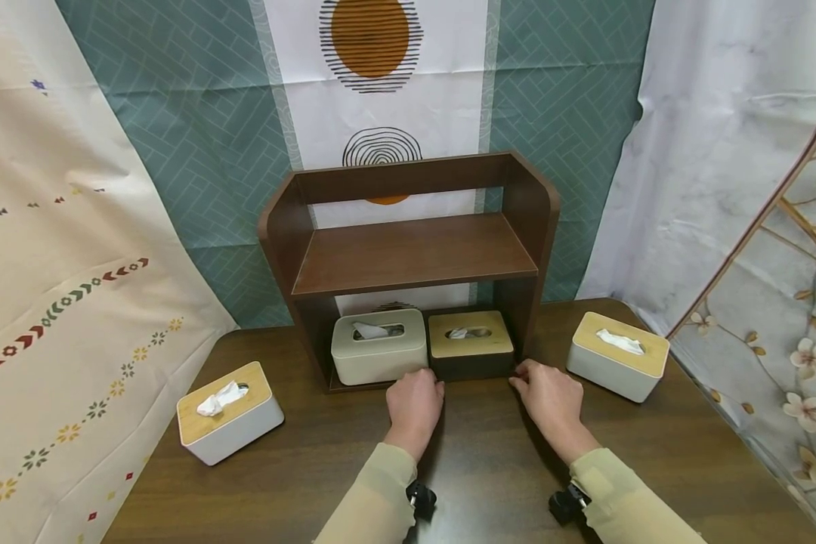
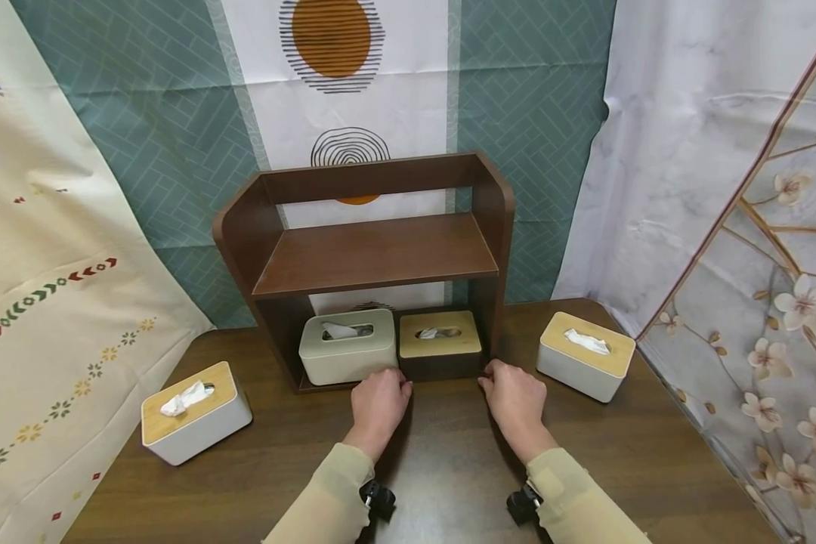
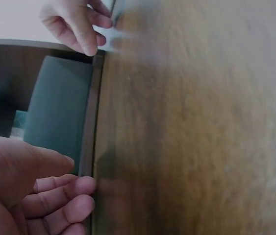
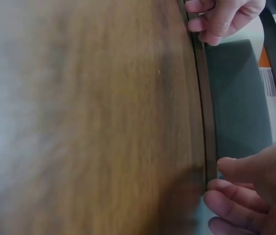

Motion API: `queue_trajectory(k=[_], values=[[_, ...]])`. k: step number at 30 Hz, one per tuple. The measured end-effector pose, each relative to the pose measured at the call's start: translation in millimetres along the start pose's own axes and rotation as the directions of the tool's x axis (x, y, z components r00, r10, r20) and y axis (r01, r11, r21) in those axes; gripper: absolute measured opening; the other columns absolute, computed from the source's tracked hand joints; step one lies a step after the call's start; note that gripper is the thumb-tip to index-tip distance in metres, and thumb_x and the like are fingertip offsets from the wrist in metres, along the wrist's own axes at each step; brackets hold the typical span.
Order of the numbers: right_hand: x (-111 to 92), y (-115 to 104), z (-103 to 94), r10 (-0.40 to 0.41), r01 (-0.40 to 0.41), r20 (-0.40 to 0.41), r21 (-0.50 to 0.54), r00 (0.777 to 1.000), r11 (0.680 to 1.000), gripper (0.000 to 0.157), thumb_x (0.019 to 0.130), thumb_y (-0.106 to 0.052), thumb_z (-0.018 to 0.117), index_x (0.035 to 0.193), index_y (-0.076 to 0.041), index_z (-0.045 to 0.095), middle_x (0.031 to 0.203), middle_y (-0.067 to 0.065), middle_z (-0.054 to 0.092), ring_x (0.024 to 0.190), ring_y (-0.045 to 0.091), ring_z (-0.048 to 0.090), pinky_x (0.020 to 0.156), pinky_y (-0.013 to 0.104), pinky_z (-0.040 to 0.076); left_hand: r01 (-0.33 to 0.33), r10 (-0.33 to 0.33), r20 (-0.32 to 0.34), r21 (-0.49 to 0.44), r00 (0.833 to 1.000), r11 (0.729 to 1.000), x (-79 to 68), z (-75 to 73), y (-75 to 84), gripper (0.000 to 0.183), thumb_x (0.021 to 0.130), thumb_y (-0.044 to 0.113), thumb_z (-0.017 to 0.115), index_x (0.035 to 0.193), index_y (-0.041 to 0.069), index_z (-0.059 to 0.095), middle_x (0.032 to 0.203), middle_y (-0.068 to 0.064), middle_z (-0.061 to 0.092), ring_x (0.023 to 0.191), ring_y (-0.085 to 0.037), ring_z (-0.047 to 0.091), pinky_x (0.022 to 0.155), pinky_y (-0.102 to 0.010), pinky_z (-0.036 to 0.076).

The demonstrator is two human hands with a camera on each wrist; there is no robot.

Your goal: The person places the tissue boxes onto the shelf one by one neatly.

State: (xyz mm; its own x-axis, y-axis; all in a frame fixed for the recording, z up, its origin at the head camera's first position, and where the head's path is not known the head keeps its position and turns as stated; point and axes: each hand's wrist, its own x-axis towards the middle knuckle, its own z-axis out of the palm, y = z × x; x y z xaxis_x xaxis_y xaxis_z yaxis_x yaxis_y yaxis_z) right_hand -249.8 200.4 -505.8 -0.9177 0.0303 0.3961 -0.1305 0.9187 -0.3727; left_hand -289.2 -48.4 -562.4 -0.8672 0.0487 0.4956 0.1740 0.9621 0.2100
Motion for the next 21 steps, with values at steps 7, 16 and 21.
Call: queue_trajectory(k=[7, 16, 21], values=[[-13.3, 4.6, -18.8, -0.018, 0.018, -0.022, 0.004, 1.0, 1.0, 0.018, 0.092, -0.025, 0.093, 0.1, -0.012, 0.082, 0.085, 0.003, 0.08, 0.066, 0.028, 0.07, 0.052, 0.046, 0.047, -0.02, 0.024, 0.076, -0.056, 0.997, 0.998, -9.6, -71.6, 29.6, 0.028, 0.094, 0.029, 0.088, 0.075, 0.018, 0.071, 0.061, 0.001, 0.066, 0.051, -0.022, 0.062, 0.046, -0.041, 0.048], [-35.7, 14.9, -45.2, -0.04, 0.038, -0.057, -0.034, 0.998, 0.999, 0.032, 0.091, -0.031, 0.093, 0.112, -0.009, 0.082, 0.097, 0.005, 0.082, 0.073, 0.027, 0.075, 0.051, 0.046, 0.049, -0.072, 0.083, 0.104, -0.105, 0.991, 0.992, -13.3, -92.3, 58.4, 0.017, 0.098, 0.031, 0.087, 0.103, 0.015, 0.083, 0.078, 0.0, 0.077, 0.058, -0.02, 0.068, 0.049, -0.035, 0.05], [-45.9, 19.4, -59.8, -0.04, 0.036, -0.091, -0.048, 0.995, 0.998, 0.036, 0.092, -0.033, 0.093, 0.118, -0.011, 0.082, 0.1, 0.006, 0.083, 0.076, 0.028, 0.076, 0.051, 0.048, 0.049, -0.118, 0.135, 0.111, -0.151, 0.985, 0.981, -15.0, -97.0, 74.4, 0.02, 0.1, 0.031, 0.085, 0.112, 0.015, 0.083, 0.088, 0.0, 0.079, 0.065, -0.019, 0.071, 0.052, -0.033, 0.052]])
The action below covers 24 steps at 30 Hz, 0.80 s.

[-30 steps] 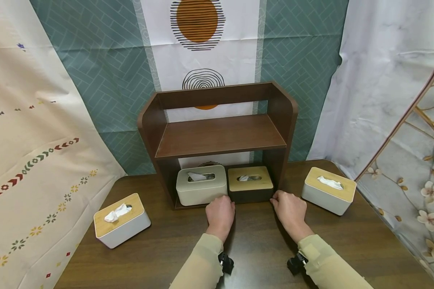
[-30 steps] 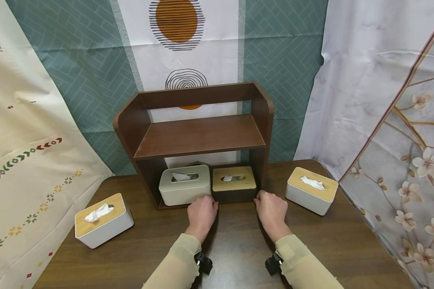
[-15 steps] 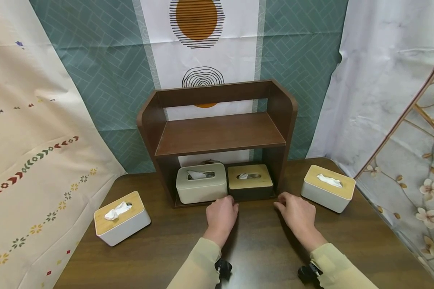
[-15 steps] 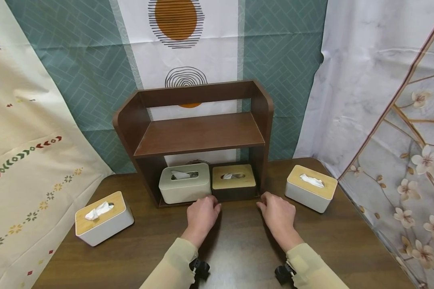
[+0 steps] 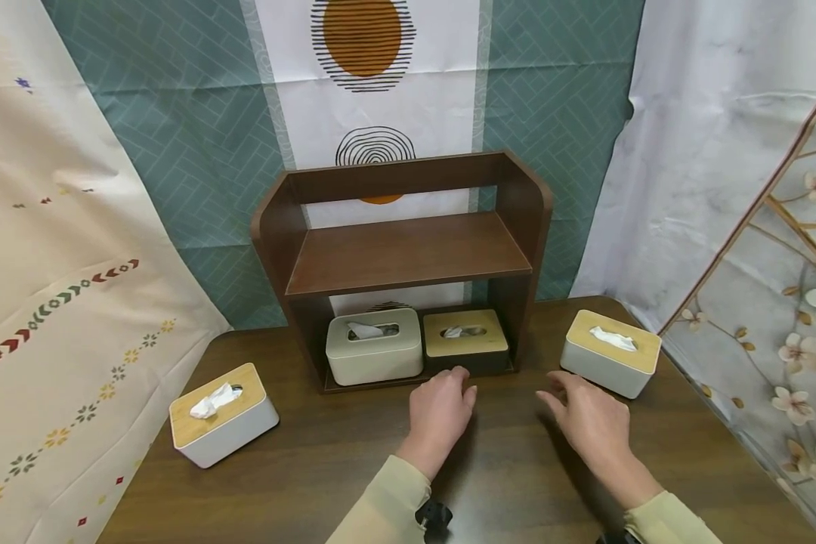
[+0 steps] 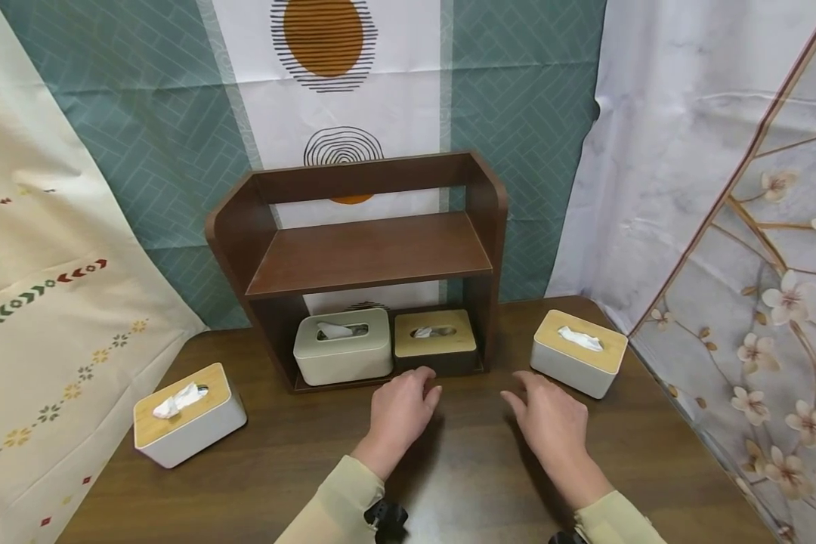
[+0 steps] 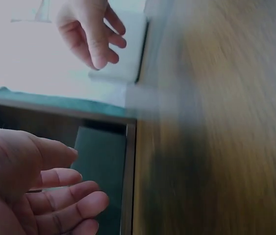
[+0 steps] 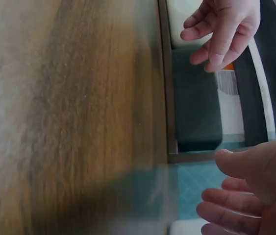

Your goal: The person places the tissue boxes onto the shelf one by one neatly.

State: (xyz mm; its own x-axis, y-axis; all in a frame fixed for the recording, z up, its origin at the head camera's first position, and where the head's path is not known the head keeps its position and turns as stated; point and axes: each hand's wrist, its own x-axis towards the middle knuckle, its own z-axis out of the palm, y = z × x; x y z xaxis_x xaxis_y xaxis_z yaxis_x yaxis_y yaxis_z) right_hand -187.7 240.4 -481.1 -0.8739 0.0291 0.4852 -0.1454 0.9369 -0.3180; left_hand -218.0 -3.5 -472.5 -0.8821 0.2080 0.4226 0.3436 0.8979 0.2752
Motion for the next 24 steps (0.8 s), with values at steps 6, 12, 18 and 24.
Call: queue_trajectory(k=[6, 12, 18, 24], values=[[-7.5, 4.0, -17.5, 0.011, -0.011, -0.022, -0.002, 1.0, 1.0, 0.045, 0.093, -0.035, 0.091, 0.128, -0.011, 0.079, 0.114, 0.015, 0.082, 0.092, 0.041, 0.078, 0.056, 0.062, 0.054, -0.072, 0.076, 0.053, -0.088, 0.996, 0.994, 2.8, 0.7, 17.3, 0.028, 0.105, 0.033, 0.08, 0.127, 0.016, 0.081, 0.121, -0.004, 0.079, 0.09, -0.022, 0.079, 0.074, -0.038, 0.064], [-14.8, 13.1, -33.2, 0.045, -0.045, 0.008, -0.025, 0.999, 0.999, 0.052, 0.097, -0.038, 0.088, 0.139, -0.011, 0.074, 0.131, 0.025, 0.075, 0.112, 0.053, 0.072, 0.066, 0.073, 0.055, -0.149, 0.161, 0.067, -0.16, 0.985, 0.976, 7.9, 2.7, 32.1, 0.037, 0.108, 0.035, 0.075, 0.141, 0.017, 0.075, 0.142, -0.004, 0.071, 0.122, -0.022, 0.072, 0.101, -0.04, 0.06], [-20.4, 21.8, -45.8, 0.041, -0.04, 0.006, -0.043, 0.999, 0.998, 0.062, 0.099, -0.039, 0.085, 0.148, -0.007, 0.066, 0.138, 0.024, 0.071, 0.12, 0.052, 0.067, 0.073, 0.076, 0.054, -0.197, 0.21, 0.078, -0.148, 0.974, 0.969, 12.5, 8.3, 45.8, 0.046, 0.11, 0.038, 0.072, 0.152, 0.019, 0.067, 0.157, -0.004, 0.061, 0.138, -0.022, 0.063, 0.112, -0.038, 0.054], [-24.9, 30.6, -51.9, 0.037, -0.037, -0.012, -0.038, 0.999, 0.999, 0.068, 0.1, -0.036, 0.085, 0.155, -0.005, 0.06, 0.151, 0.025, 0.062, 0.133, 0.055, 0.058, 0.087, 0.079, 0.049, -0.217, 0.234, 0.115, -0.142, 0.965, 0.966, 17.7, 14.3, 61.5, 0.055, 0.111, 0.044, 0.068, 0.16, 0.022, 0.059, 0.17, -0.002, 0.049, 0.149, -0.022, 0.054, 0.117, -0.041, 0.05]])
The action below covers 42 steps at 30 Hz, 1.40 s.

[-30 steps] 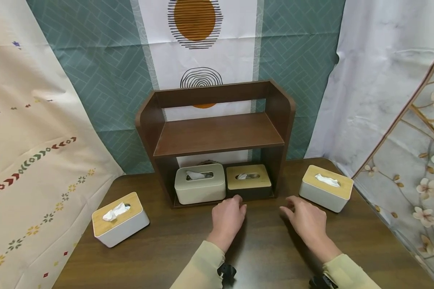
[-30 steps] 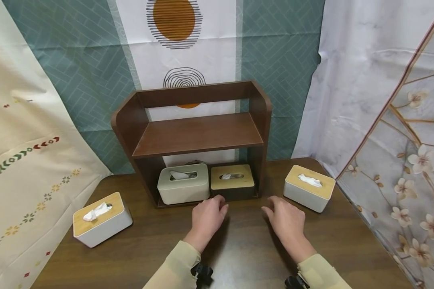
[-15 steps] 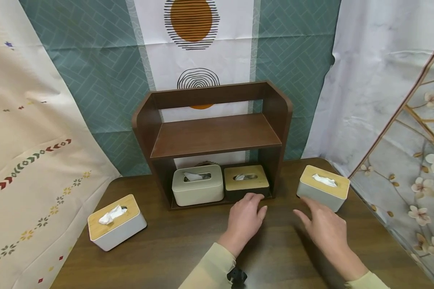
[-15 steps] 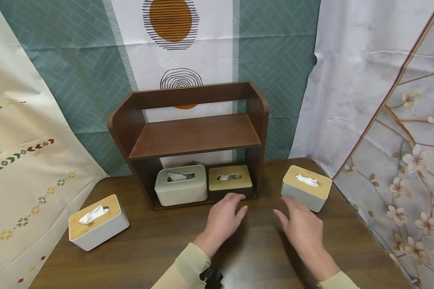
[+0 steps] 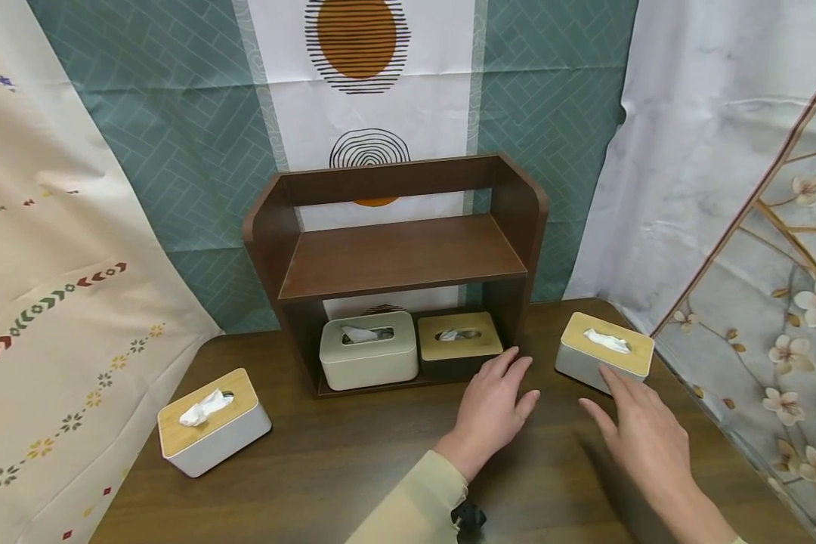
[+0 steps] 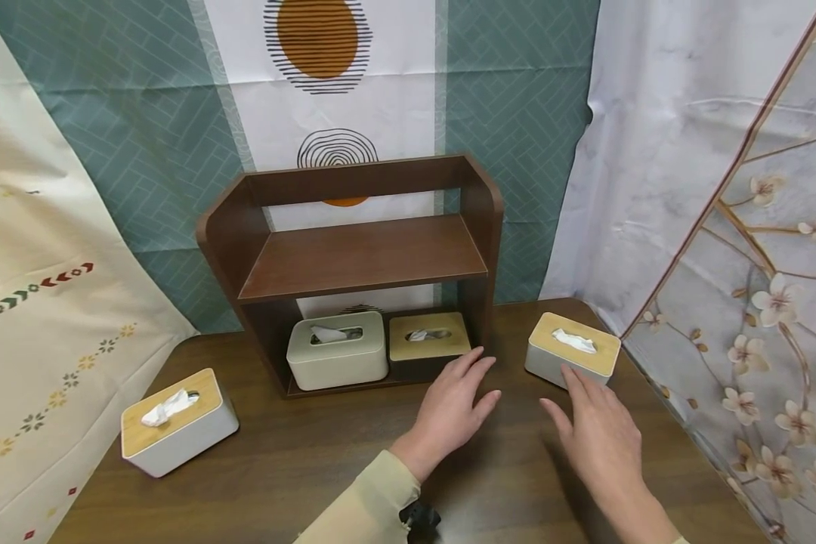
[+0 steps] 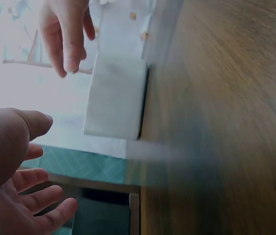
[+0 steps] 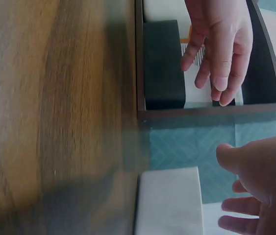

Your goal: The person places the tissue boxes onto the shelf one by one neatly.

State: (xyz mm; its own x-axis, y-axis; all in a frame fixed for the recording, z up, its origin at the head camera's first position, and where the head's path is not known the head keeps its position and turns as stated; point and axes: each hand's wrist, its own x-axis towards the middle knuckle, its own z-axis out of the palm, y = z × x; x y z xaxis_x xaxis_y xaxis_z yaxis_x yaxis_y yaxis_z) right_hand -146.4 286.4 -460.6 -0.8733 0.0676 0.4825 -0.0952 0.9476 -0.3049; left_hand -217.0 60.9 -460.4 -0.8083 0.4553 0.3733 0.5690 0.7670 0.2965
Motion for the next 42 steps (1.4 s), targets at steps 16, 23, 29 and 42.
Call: queue_trajectory(k=[16, 23, 29, 42], values=[[6.1, 33.2, -2.5, -0.069, 0.069, -0.023, -0.033, 0.997, 0.997, 0.08, 0.095, -0.025, 0.089, 0.159, 0.006, 0.05, 0.163, 0.032, 0.048, 0.146, 0.057, 0.045, 0.112, 0.076, 0.037, -0.07, 0.068, 0.026, 0.048, 0.997, 0.996, 43.8, 28.4, 32.3, 0.071, 0.111, 0.05, 0.066, 0.171, 0.022, 0.042, 0.178, -0.002, 0.035, 0.158, -0.019, 0.043, 0.117, -0.043, 0.05], [9.1, 41.1, 1.4, -0.069, 0.068, -0.023, -0.028, 0.997, 0.997, 0.079, 0.097, -0.025, 0.087, 0.159, 0.008, 0.05, 0.162, 0.035, 0.047, 0.147, 0.057, 0.044, 0.118, 0.073, 0.033, -0.033, 0.03, 0.033, 0.079, 0.999, 0.996, 62.8, 41.9, 37.9, 0.069, 0.111, 0.05, 0.065, 0.171, 0.024, 0.043, 0.179, -0.002, 0.033, 0.157, -0.018, 0.044, 0.117, -0.04, 0.049], [9.4, 52.1, 6.5, -0.065, 0.065, -0.004, -0.042, 0.998, 0.997, 0.081, 0.097, -0.024, 0.087, 0.158, 0.011, 0.048, 0.16, 0.039, 0.046, 0.147, 0.06, 0.042, 0.118, 0.074, 0.033, -0.044, 0.037, 0.065, 0.107, 0.997, 0.993, 73.8, 50.2, 40.2, 0.071, 0.11, 0.052, 0.066, 0.171, 0.026, 0.042, 0.18, -0.002, 0.031, 0.159, -0.021, 0.041, 0.117, -0.039, 0.049], [12.7, 62.3, 13.2, -0.052, 0.055, 0.053, -0.061, 0.997, 0.997, 0.085, 0.098, -0.028, 0.087, 0.16, 0.012, 0.045, 0.161, 0.043, 0.04, 0.145, 0.064, 0.041, 0.108, 0.081, 0.037, -0.018, 0.0, 0.136, 0.129, 0.991, 0.991, 87.5, 61.6, 43.4, 0.073, 0.108, 0.053, 0.069, 0.171, 0.029, 0.041, 0.18, 0.0, 0.03, 0.161, -0.022, 0.039, 0.118, -0.041, 0.048]])
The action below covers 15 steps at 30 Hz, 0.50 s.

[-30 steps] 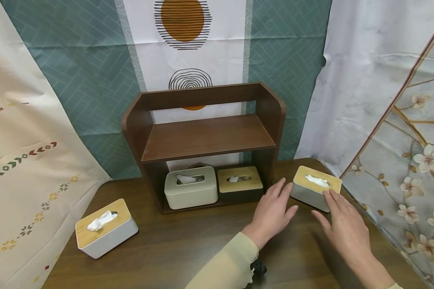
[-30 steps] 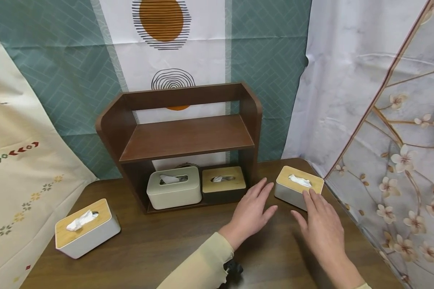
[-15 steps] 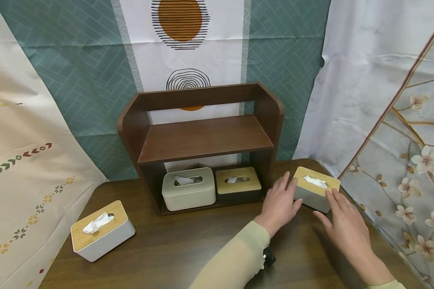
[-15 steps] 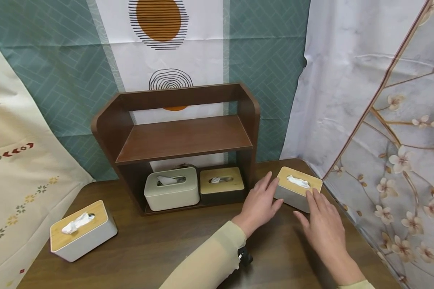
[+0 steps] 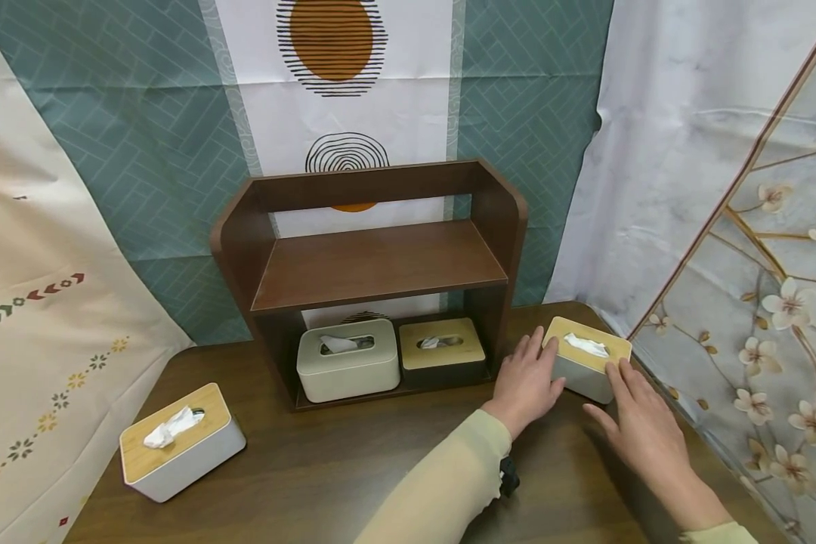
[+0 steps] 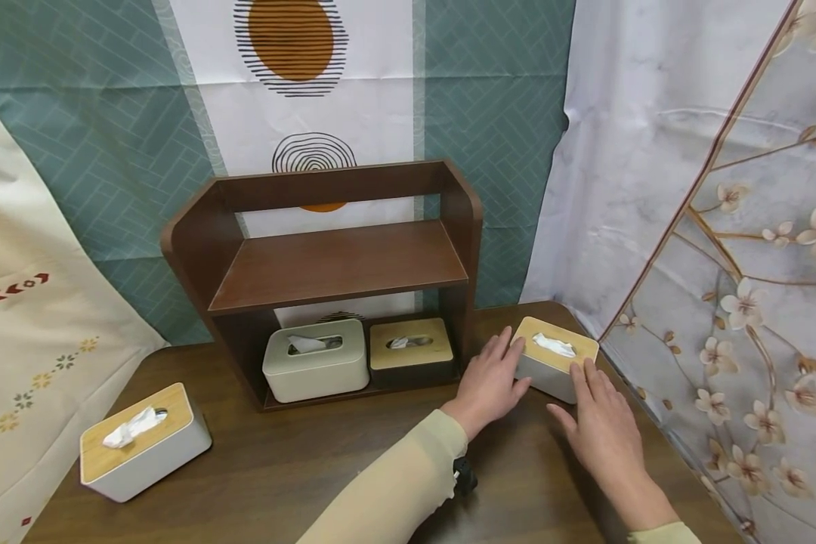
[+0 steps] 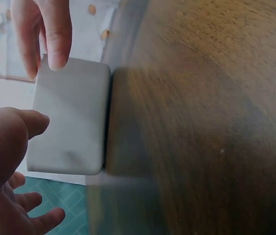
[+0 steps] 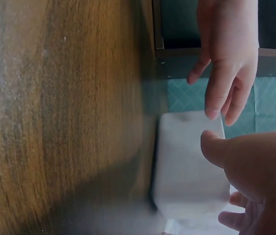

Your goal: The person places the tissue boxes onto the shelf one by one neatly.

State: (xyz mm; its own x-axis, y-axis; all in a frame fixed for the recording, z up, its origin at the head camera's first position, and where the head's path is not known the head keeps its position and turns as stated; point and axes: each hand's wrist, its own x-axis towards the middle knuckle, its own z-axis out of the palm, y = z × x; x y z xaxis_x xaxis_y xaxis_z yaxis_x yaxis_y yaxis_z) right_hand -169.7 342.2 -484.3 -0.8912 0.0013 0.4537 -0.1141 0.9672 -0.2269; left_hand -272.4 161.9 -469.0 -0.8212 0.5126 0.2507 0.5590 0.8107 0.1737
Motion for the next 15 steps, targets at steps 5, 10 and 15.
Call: queue_trajectory(k=[5, 10, 15], values=[[-0.6, 0.8, 1.6, -0.005, 0.005, 0.008, 0.01, 1.0, 1.0, 0.085, 0.098, -0.027, 0.086, 0.16, 0.012, 0.044, 0.161, 0.043, 0.04, 0.146, 0.063, 0.041, 0.109, 0.079, 0.037, -0.001, 0.001, 0.027, 0.025, 1.0, 1.0, 0.8, 3.5, 0.3, 0.074, 0.109, 0.053, 0.067, 0.172, 0.03, 0.039, 0.18, 0.001, 0.031, 0.161, -0.021, 0.038, 0.117, -0.042, 0.049], [0.5, 1.6, 2.5, -0.005, 0.005, 0.018, 0.009, 1.0, 1.0, 0.085, 0.099, -0.027, 0.086, 0.16, 0.012, 0.043, 0.162, 0.043, 0.04, 0.146, 0.063, 0.04, 0.11, 0.078, 0.037, -0.007, 0.007, 0.039, 0.018, 0.999, 1.0, 0.9, 2.9, 1.0, 0.074, 0.108, 0.053, 0.068, 0.172, 0.03, 0.04, 0.179, 0.002, 0.033, 0.161, -0.022, 0.038, 0.117, -0.043, 0.049], [1.7, 1.4, 0.8, -0.003, 0.003, 0.029, 0.0, 1.0, 1.0, 0.085, 0.099, -0.028, 0.086, 0.16, 0.012, 0.044, 0.161, 0.043, 0.04, 0.143, 0.064, 0.042, 0.108, 0.079, 0.038, -0.011, 0.011, 0.039, 0.005, 0.999, 1.0, 2.1, 3.9, 1.3, 0.074, 0.108, 0.052, 0.069, 0.172, 0.028, 0.04, 0.178, 0.002, 0.034, 0.161, -0.022, 0.039, 0.117, -0.043, 0.049]])
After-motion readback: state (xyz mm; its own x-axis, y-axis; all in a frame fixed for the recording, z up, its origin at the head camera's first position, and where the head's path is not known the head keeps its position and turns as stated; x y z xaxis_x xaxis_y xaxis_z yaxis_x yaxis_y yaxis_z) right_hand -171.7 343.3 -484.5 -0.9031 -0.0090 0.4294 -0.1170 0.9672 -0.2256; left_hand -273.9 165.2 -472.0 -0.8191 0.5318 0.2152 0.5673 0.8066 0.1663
